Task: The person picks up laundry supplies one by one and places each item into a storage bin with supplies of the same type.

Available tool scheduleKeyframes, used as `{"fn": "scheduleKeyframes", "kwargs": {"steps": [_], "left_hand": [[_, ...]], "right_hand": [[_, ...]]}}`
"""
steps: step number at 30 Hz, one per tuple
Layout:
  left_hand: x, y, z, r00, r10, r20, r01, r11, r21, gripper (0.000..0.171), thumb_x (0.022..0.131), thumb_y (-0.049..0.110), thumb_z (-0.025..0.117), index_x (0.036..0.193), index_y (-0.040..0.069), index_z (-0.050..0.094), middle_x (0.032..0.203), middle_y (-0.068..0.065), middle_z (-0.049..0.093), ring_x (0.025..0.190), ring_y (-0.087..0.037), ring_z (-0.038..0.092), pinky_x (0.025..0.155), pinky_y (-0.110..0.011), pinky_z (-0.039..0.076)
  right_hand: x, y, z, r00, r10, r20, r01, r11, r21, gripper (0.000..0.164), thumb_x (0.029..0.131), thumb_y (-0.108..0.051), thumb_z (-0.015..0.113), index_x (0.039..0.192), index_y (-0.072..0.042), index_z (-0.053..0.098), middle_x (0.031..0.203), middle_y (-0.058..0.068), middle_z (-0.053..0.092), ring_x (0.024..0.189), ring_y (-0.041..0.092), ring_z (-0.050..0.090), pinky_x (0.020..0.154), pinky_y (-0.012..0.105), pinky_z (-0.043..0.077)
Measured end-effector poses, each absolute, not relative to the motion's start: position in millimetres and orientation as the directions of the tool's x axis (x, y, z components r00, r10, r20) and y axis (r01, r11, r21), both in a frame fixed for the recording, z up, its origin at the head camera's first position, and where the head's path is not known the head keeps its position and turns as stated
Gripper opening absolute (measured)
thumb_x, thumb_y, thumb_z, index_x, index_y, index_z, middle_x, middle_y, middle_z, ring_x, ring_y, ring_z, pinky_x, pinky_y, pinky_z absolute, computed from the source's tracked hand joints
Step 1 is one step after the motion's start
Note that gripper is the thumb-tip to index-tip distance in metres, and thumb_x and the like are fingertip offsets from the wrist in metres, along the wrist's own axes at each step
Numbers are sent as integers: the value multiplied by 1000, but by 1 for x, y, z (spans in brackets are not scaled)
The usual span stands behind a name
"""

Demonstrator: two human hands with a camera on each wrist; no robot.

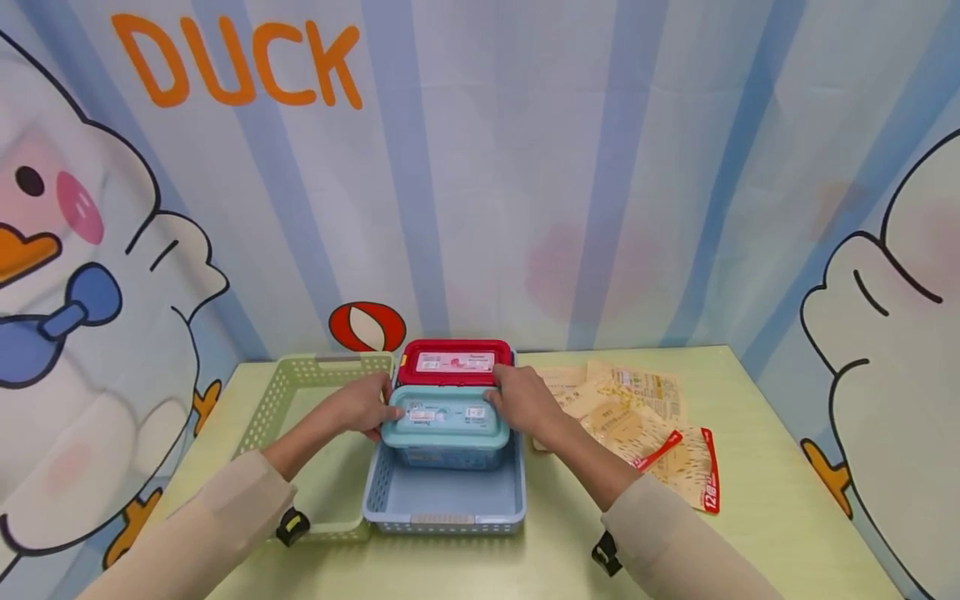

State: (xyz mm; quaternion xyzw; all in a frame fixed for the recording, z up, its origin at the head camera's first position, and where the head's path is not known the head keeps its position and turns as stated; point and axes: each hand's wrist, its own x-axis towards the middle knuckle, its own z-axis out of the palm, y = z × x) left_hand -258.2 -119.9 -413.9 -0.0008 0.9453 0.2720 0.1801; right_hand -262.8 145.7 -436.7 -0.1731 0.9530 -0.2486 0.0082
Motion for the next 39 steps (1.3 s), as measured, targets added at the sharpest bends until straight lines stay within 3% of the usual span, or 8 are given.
{"fn": "scheduleKeyframes", "kwargs": {"steps": [5,10,15,20,24,26,33,39], "left_hand": [[-256,-121,-414,-936,99,-338,-85,868,489,29,99,20,78,108,2,56,93,-13,62,71,-22,67,63,-29,60],[-252,-125,-410,-951,123,-282,-8,906,424,30,97,26,79,103,4,60,87,-10,62,74,-22,65,63,-29,55],[-248,-125,-398,-950,164,-264,70,941,332,35,98,33,77,111,3,66,86,-7,62,79,-21,61,64,-32,47],[-244,-121,-382,-934,218,-282,134,948,288,57,98,41,76,134,0,64,103,-11,69,93,-26,64,76,-40,54],[-243,-121,-369,-920,319,-228,233,913,335,78,98,44,75,155,-2,47,143,-19,61,125,-36,61,102,-54,54],[-243,-121,-364,-917,368,-156,300,892,340,83,97,45,76,158,0,43,153,-21,53,134,-39,56,107,-57,51],[-244,-113,-360,-888,433,151,459,832,313,85,86,54,85,154,14,54,149,-13,53,130,-31,53,97,-51,59],[-247,-108,-370,-858,443,261,494,851,180,95,87,74,68,163,22,44,167,-13,37,152,-36,34,118,-65,36]], "right_hand": [[-261,149,-427,-929,-366,-52,-299,828,-475,43,99,-26,76,126,3,60,92,7,65,82,21,59,72,33,51],[-261,153,-410,-895,-421,-149,-316,833,-453,45,99,-35,76,121,2,61,92,7,64,84,21,60,74,34,51],[-260,160,-392,-841,-495,-218,-375,824,-425,41,101,-38,72,116,-1,63,93,4,62,87,21,58,78,37,48],[-258,168,-373,-765,-588,-265,-455,783,-424,52,104,-35,70,138,2,56,119,10,67,109,26,63,95,43,54],[-253,175,-356,-735,-629,-254,-492,752,-439,66,105,-34,69,153,3,45,143,18,60,131,35,58,106,52,52],[-250,178,-350,-749,-616,-243,-484,759,-435,72,104,-37,69,158,1,41,152,21,53,137,38,53,110,55,49],[-240,188,-344,-822,-551,-142,-479,805,-351,89,99,-51,72,165,-6,34,161,25,39,146,45,42,114,63,43],[-233,197,-354,-824,-565,43,-553,785,-279,98,94,-59,75,168,-13,31,170,22,28,154,49,27,117,74,29]]}}
